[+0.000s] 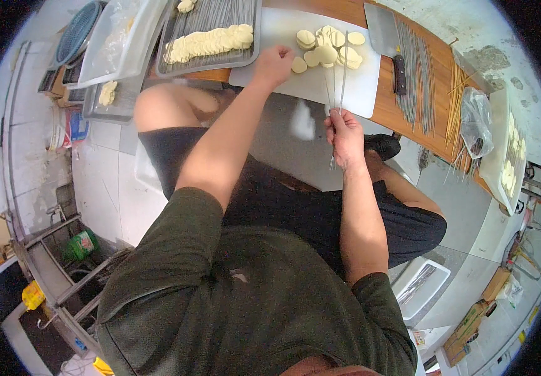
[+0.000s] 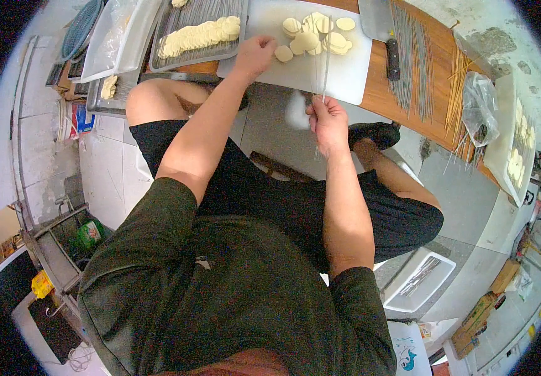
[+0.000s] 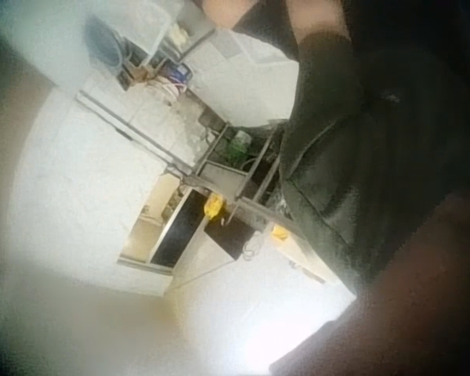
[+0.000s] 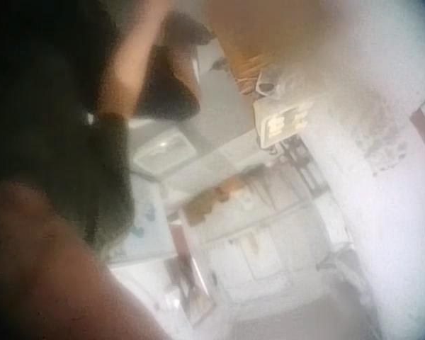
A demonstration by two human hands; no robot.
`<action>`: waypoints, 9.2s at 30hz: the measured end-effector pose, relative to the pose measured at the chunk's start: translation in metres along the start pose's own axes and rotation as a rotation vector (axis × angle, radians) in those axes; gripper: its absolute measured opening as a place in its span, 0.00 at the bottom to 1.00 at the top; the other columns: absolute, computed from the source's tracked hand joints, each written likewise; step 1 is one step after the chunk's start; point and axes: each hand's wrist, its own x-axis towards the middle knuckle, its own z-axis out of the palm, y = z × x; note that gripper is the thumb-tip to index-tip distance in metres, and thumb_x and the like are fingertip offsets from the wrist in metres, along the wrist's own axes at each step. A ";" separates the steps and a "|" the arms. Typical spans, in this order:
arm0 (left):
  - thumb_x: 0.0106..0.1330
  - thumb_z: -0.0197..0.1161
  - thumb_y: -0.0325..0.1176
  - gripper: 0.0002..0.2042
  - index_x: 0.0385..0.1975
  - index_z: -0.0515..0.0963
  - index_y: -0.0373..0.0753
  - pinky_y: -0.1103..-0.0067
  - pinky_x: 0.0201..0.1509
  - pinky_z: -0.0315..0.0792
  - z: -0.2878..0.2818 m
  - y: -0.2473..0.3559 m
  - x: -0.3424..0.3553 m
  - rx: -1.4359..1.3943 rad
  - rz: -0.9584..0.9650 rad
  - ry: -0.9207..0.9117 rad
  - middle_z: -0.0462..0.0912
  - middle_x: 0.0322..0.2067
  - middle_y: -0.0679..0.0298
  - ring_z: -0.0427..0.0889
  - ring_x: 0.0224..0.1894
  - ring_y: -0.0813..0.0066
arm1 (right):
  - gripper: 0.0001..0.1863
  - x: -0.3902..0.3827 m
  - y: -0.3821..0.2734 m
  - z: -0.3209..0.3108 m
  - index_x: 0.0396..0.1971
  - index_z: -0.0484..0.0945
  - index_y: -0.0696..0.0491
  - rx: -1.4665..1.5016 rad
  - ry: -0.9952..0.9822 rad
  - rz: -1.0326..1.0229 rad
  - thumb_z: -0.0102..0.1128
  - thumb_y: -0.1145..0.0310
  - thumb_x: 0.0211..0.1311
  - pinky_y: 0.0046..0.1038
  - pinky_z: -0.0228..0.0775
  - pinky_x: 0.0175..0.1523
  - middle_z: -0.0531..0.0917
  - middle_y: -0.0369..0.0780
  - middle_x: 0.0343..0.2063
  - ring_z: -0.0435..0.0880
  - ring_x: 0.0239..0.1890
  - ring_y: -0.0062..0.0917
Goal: The person skewers sliced potato rounds using long metal skewers, picking up several slices by hand and sliding them onto the skewers before placing the completed skewers into a metal tray.
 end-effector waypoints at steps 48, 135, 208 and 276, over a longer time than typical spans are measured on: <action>0.69 0.50 0.30 0.12 0.47 0.68 0.28 0.71 0.49 0.78 -0.013 0.024 0.018 -1.084 -0.143 -0.035 0.76 0.46 0.53 0.79 0.46 0.62 | 0.07 -0.007 0.003 0.006 0.34 0.76 0.57 -0.225 -0.010 0.030 0.53 0.69 0.65 0.15 0.56 0.21 0.78 0.34 0.21 0.66 0.17 0.11; 0.66 0.54 0.26 0.12 0.48 0.69 0.31 0.71 0.48 0.78 -0.027 0.027 0.016 -0.929 -0.073 -0.028 0.78 0.45 0.57 0.80 0.47 0.64 | 0.11 0.002 0.025 0.001 0.40 0.80 0.62 -0.313 0.096 -0.169 0.60 0.73 0.59 0.13 0.58 0.27 0.76 0.27 0.24 0.66 0.23 0.08; 0.66 0.55 0.29 0.12 0.46 0.70 0.29 0.73 0.48 0.79 -0.003 0.031 0.001 -0.933 -0.021 -0.132 0.78 0.43 0.56 0.81 0.45 0.63 | 0.09 0.002 0.020 0.005 0.38 0.81 0.60 -0.227 0.099 -0.107 0.59 0.72 0.60 0.14 0.57 0.25 0.75 0.28 0.20 0.66 0.20 0.10; 0.67 0.55 0.33 0.17 0.48 0.68 0.25 0.74 0.50 0.77 0.009 0.028 -0.009 -0.954 -0.106 -0.170 0.79 0.43 0.52 0.81 0.44 0.63 | 0.12 0.005 0.020 0.004 0.39 0.81 0.63 -0.261 0.094 -0.139 0.60 0.72 0.60 0.16 0.67 0.40 0.82 0.34 0.30 0.75 0.32 0.14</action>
